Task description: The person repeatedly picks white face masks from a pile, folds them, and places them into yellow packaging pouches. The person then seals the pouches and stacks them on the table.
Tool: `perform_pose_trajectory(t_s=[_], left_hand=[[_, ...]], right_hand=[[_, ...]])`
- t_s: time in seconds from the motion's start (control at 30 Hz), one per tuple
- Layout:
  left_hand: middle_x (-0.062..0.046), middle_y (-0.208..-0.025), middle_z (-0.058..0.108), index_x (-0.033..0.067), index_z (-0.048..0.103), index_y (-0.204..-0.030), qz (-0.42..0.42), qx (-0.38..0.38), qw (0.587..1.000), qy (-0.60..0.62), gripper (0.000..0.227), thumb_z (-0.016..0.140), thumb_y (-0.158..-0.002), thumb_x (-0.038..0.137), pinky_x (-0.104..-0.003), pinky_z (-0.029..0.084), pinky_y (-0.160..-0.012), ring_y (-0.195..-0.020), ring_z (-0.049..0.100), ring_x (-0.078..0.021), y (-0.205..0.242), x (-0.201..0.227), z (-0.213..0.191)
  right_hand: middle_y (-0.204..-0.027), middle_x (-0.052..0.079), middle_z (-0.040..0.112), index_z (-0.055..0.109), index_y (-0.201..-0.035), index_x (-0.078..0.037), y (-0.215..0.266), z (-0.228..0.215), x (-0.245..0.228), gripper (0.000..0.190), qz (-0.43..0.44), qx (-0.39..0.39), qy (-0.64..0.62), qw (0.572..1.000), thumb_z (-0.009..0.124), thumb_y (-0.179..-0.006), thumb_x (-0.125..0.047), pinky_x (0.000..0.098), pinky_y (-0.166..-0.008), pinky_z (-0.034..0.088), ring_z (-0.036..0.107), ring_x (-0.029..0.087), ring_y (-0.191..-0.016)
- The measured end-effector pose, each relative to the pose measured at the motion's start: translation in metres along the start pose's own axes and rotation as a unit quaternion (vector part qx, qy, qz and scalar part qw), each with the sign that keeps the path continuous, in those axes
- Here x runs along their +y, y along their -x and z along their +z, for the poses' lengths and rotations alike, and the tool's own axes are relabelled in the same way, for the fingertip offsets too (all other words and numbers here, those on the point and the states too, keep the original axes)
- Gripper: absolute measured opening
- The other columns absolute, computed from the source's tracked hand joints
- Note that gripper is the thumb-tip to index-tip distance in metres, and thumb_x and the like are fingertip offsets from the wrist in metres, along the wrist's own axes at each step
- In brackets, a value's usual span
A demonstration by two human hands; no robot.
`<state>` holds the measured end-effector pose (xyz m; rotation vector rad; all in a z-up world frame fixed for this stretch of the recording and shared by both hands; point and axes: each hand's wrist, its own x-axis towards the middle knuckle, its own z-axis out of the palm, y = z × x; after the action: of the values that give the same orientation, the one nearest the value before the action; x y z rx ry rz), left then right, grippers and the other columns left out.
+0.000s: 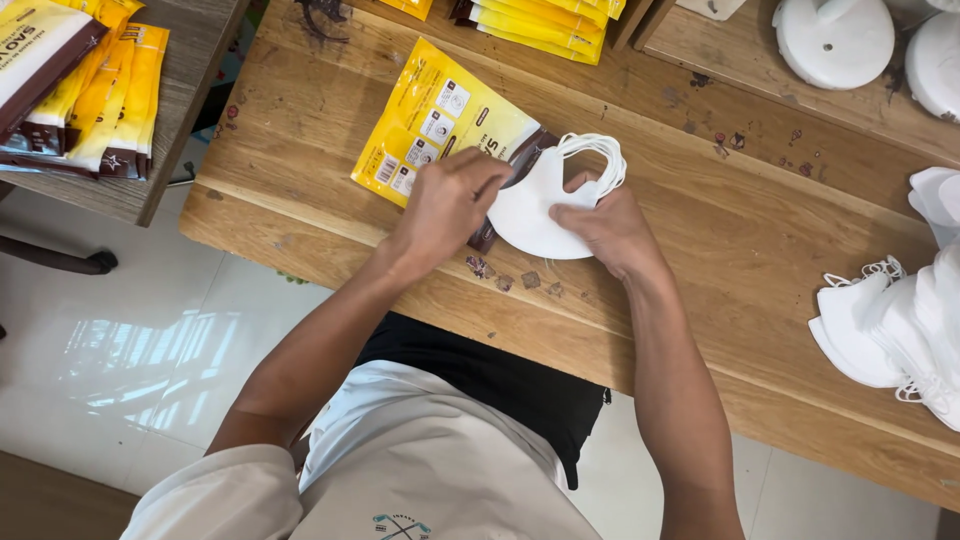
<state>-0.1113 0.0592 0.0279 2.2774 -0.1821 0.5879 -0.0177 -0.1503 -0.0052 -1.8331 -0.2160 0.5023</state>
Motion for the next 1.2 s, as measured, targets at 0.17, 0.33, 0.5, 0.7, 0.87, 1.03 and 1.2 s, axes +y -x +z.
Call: perform_pose_trajectory(t_s=[0.17,0.33,0.5,0.7,0.87,1.03,1.2], left_hand=[[-0.013,-0.082,0.073,0.0059,0.076,-0.102,0.071,-0.022,0.979,-0.188,0.021,0.069,-0.087,-0.008,-0.024,0.058,-0.058,-0.070,0.072,-0.0196,0.002,0.016,-0.004],[-0.014,-0.085,0.073,0.0057,0.076,-0.108,0.052,-0.048,0.966,-0.250,0.023,0.066,-0.090,-0.007,-0.026,0.060,-0.059,-0.072,0.072,-0.0205,0.004,0.025,0.007],[-0.013,-0.082,0.070,0.0050,0.076,-0.106,0.067,0.029,0.976,-0.203,0.024,0.064,-0.089,-0.008,-0.021,0.058,-0.052,-0.067,0.071,-0.0180,-0.002,0.025,0.012],[-0.018,-0.082,0.068,-0.0028,0.074,-0.106,0.053,0.071,0.985,-0.151,0.026,0.062,-0.087,-0.015,-0.025,0.060,-0.051,-0.066,0.071,-0.0227,-0.008,0.036,0.018],[-0.017,-0.081,0.069,-0.0019,0.072,-0.116,0.046,0.074,0.984,-0.156,0.032,0.063,-0.087,-0.014,-0.024,0.060,-0.050,-0.064,0.071,-0.0210,-0.006,0.032,0.025],[-0.015,-0.081,0.071,-0.0014,0.071,-0.119,0.081,0.106,0.981,-0.139,0.035,0.066,-0.086,-0.013,-0.021,0.059,-0.049,-0.064,0.072,-0.0191,-0.004,0.024,0.031],[-0.018,-0.081,0.071,0.0004,0.070,-0.122,0.087,0.116,0.984,-0.100,0.035,0.065,-0.089,-0.012,-0.023,0.058,-0.050,-0.063,0.070,-0.0199,0.002,0.015,0.046]], right_hand=[[-0.075,0.003,0.063,0.071,-0.100,-0.009,0.004,-0.002,0.011,0.035,-0.026,0.024,0.026,0.999,0.088,-0.070,-0.015,0.0223,-0.058,0.053,0.064,0.010,-0.066],[-0.074,0.001,0.065,0.073,-0.098,-0.010,0.019,0.017,-0.008,0.030,-0.043,0.040,0.014,0.998,0.088,-0.073,-0.017,0.0215,-0.058,0.052,0.062,0.008,-0.066],[-0.077,0.007,0.070,0.072,-0.101,-0.004,0.015,0.032,-0.004,0.021,-0.069,0.036,-0.071,0.994,0.082,-0.084,-0.010,0.0221,-0.059,0.054,0.064,0.011,-0.066],[-0.081,0.006,0.066,0.064,-0.111,0.000,0.016,0.019,-0.016,0.034,-0.120,0.053,-0.041,0.991,0.083,-0.084,-0.009,0.0212,-0.063,0.053,0.066,0.012,-0.072],[-0.078,0.007,0.068,0.070,-0.102,-0.003,0.010,0.022,0.009,0.020,-0.095,0.061,-0.056,0.992,0.079,-0.093,-0.018,0.0217,-0.064,0.053,0.064,0.011,-0.071],[-0.077,0.004,0.071,0.078,-0.094,-0.009,0.014,0.026,-0.018,0.014,-0.059,0.086,-0.087,0.991,0.077,-0.093,-0.023,0.0224,-0.066,0.056,0.064,0.008,-0.070],[-0.092,0.011,0.070,0.071,-0.109,-0.001,0.015,0.023,-0.025,0.024,-0.136,0.113,-0.075,0.981,0.080,-0.093,-0.016,0.0312,-0.078,0.057,0.066,0.017,-0.087]])
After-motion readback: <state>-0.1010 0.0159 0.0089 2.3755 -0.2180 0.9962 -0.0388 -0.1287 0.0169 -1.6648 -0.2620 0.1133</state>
